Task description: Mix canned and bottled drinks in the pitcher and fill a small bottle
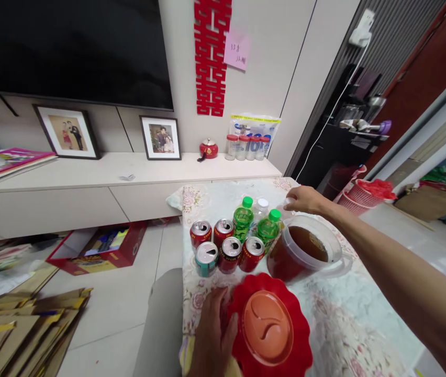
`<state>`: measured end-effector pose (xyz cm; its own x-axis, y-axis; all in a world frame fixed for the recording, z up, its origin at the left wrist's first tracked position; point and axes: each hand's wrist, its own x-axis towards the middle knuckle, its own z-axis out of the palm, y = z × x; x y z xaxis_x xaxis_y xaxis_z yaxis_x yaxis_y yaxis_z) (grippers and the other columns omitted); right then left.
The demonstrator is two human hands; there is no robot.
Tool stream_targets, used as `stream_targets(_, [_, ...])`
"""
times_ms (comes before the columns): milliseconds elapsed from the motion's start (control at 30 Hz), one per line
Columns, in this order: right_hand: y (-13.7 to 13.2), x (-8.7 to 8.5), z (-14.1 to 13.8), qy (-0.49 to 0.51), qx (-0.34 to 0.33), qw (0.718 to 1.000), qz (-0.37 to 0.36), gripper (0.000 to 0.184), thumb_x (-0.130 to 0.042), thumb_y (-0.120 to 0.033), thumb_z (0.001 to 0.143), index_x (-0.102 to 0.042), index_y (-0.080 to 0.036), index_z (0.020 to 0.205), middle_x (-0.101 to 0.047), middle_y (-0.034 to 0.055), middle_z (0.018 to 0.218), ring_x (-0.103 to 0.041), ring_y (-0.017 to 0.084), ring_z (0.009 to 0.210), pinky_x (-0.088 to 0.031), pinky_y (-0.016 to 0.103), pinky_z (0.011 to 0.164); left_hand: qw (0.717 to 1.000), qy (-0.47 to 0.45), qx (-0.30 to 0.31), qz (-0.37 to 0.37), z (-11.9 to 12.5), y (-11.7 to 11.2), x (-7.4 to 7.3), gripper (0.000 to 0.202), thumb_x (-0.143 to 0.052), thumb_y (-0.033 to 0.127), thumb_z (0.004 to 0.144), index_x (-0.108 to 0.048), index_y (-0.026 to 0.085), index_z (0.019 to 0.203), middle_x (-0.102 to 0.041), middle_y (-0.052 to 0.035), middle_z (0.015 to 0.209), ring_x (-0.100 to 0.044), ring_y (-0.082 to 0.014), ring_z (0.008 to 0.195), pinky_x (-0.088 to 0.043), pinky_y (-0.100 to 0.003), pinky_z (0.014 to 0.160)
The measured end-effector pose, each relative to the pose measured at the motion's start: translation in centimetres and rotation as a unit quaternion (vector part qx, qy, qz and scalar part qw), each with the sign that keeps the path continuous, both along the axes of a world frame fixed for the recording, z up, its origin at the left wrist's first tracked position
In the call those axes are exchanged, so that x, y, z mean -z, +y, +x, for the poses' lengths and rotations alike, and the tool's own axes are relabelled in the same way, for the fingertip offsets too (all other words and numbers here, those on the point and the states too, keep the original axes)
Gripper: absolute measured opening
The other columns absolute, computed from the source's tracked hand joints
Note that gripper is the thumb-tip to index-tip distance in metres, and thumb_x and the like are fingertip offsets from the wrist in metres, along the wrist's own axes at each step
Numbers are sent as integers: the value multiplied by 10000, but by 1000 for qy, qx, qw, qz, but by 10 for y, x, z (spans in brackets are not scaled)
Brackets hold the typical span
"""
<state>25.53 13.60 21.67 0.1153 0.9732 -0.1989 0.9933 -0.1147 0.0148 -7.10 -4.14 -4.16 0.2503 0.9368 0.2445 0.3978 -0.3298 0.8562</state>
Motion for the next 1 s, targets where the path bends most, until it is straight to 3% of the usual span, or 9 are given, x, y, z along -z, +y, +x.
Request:
stream_targets(200, [8, 17, -10, 34, -7, 997, -69, 345, -673, -412, 1000, -664, -157, 1231, -687, 70, 1199, -693, 206, 1013, -605, 402, 869, 1000, 10, -18, -22, 8, -3, -16, 527, -642, 294, 902, -520, 189, 1404, -642, -170, 1361, -651, -316, 1260, -558, -542, 1070])
stream_targets(333, [0, 2, -11, 50, -11, 998, -20, 324, -717, -377, 966, -691, -143, 1187, -717, 73, 1145, -704, 201, 986, -591, 392, 882, 997, 1, 15, -72, 9, 0, -28, 427, -586, 312, 938, -563, 181, 1343, -703, -152, 1270, -698, -286, 1163, -585, -499, 1004])
stream_targets(467, [-51, -33, -19, 35, 3, 990, 135, 273, -666, -292, 954, -722, -99, 1138, -740, 148, 1101, -696, 281, 1005, -527, 410, 897, 993, 8, 6, -115, 8, 4, -34, 408, -561, 340, 932, -603, 158, 1294, -748, -152, 1200, -724, -297, 1102, -584, -516, 977])
stream_targets(567, [-120, -40, -43, 55, -31, 970, 233, 284, -506, -393, 1042, -702, -188, 1054, -730, 78, 988, -678, 208, 881, -509, 344, 822, 993, -1, -3, -115, 9, 4, -35, 405, -554, 352, 930, -609, 170, 1288, -752, -144, 1197, -728, -293, 1092, -586, -503, 967])
stream_targets(633, [-167, -20, -66, 181, -193, 946, 186, 271, -484, -374, 1058, -685, -220, 959, -702, 35, 884, -649, 149, 756, -501, 274, 715, 994, -9, -5, -108, 9, 3, -37, 383, -547, 359, 935, -616, 182, 1268, -748, -138, 1197, -725, -288, 1087, -582, -500, 968])
stream_targets(700, [-202, 16, -87, 194, -258, 945, 61, 260, -432, -215, 1054, -662, -213, 933, -695, 37, 930, -643, 132, 761, -495, 246, 686, 994, -15, -6, -105, 10, 2, -39, 363, -543, 361, 943, -619, 189, 1254, -741, -133, 1192, -718, -281, 1081, -578, -496, 966])
stream_targets(767, [-221, 59, -102, 117, -248, 962, -17, 228, -484, -82, 978, -658, -199, 888, -705, 47, 973, -644, 148, 747, -479, 253, 639, 994, -21, -8, -104, 10, 2, -41, 351, -538, 371, 951, -621, 192, 1240, -728, -128, 1187, -710, -272, 1070, -579, -482, 949])
stream_targets(867, [-227, 113, -111, 68, -205, 976, -22, 304, -493, 33, 898, -705, -162, 995, -726, 104, 1039, -702, 215, 853, -519, 300, 701, 995, -23, -20, -99, 9, 2, -41, 341, -530, 402, 954, -630, 187, 1198, -712, -117, 1139, -706, -260, 1006, -587, -457, 891])
stream_targets(1000, [-219, 145, -113, 36, -186, 982, -15, 300, -506, 30, 904, -709, -140, 1046, -730, 144, 1079, -706, 244, 986, -540, 318, 793, 996, -21, -31, -87, 7, 2, -40, 341, -529, 423, 953, -638, 186, 1173, -702, -99, 1062, -694, -238, 905, -590, -427, 828])
